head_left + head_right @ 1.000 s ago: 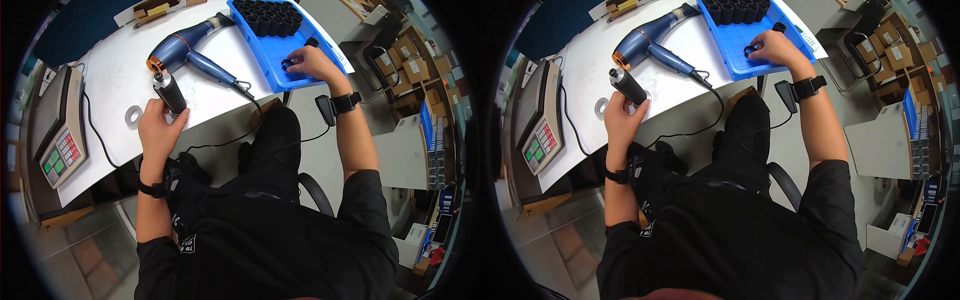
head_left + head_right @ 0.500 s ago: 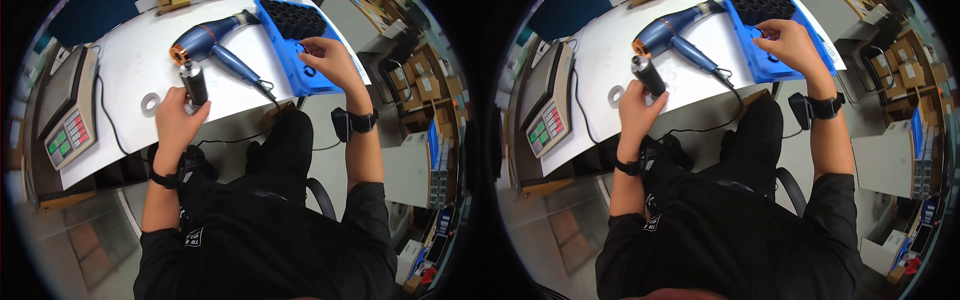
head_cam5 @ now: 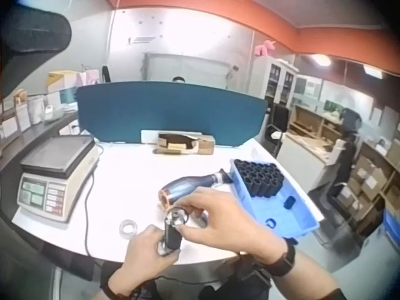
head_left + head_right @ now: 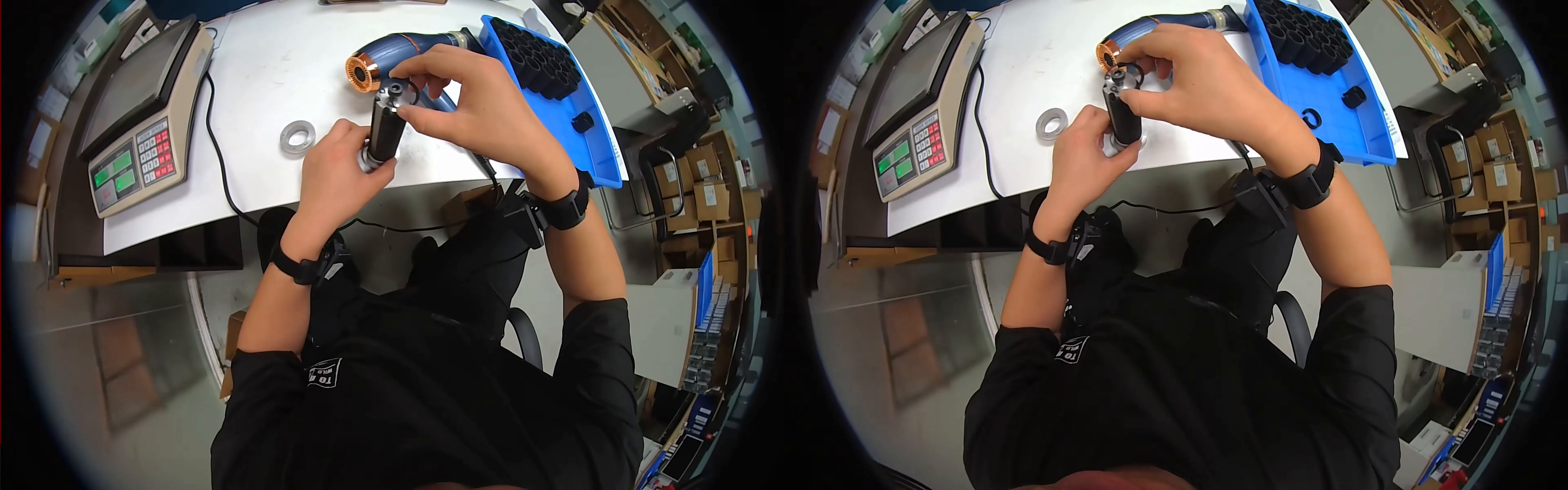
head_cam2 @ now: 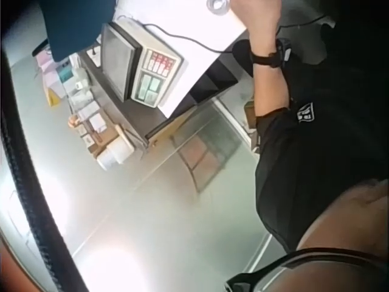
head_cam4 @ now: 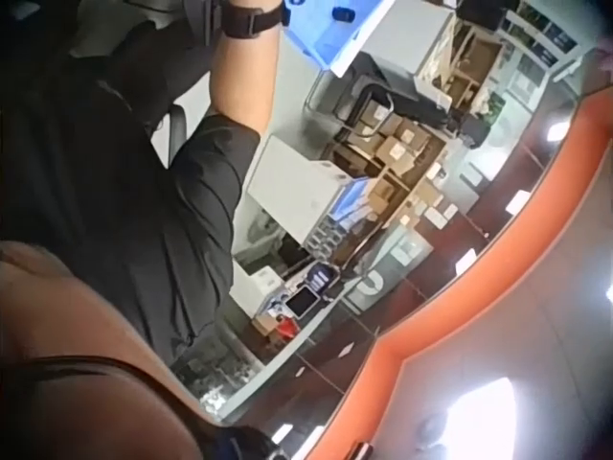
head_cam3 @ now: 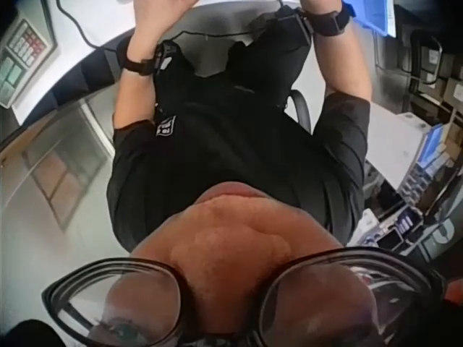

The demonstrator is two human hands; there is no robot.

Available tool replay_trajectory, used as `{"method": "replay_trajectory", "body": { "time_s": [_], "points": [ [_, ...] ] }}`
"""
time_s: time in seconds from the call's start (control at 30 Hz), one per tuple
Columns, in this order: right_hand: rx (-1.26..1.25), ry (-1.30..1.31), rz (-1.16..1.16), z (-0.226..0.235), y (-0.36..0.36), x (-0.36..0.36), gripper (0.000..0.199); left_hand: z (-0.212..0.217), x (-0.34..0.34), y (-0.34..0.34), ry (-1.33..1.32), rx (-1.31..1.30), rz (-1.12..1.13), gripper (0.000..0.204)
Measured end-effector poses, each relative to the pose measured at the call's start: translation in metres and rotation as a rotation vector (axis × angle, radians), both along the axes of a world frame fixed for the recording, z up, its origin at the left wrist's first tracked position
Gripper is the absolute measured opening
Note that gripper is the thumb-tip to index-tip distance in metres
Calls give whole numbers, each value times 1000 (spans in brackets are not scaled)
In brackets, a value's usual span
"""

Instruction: The recorder is assembling and heat-treating small electronic components using a hair dryer and metal cylinders at a manual workstation.

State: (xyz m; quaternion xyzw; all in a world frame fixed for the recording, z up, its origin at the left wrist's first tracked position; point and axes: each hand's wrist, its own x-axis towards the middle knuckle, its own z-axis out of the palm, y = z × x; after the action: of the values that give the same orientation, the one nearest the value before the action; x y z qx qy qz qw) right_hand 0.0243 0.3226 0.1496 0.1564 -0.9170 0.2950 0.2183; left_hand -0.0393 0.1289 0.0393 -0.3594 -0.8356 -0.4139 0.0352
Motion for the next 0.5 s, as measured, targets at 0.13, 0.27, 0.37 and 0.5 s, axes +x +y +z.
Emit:
{"method": "replay_trajectory", "body": {
  "time_s": [0.13, 0.27, 0.37, 0.5],
  "points": [
    [37, -82, 27, 0, 0, -5, 36, -1, -1, 0, 23, 17, -12, 32],
    [29, -133, 52, 4, -1, -7, 36, -2, -1, -3, 10, 9, -7, 32],
    [52, -184, 47, 6, 2, -8, 37, -2, -3, -2, 37, 24, -21, 33],
    [55, -227, 57, 4, 5, -10, 40, -3, -4, -4, 22, 16, -29, 34]
  ]
}}
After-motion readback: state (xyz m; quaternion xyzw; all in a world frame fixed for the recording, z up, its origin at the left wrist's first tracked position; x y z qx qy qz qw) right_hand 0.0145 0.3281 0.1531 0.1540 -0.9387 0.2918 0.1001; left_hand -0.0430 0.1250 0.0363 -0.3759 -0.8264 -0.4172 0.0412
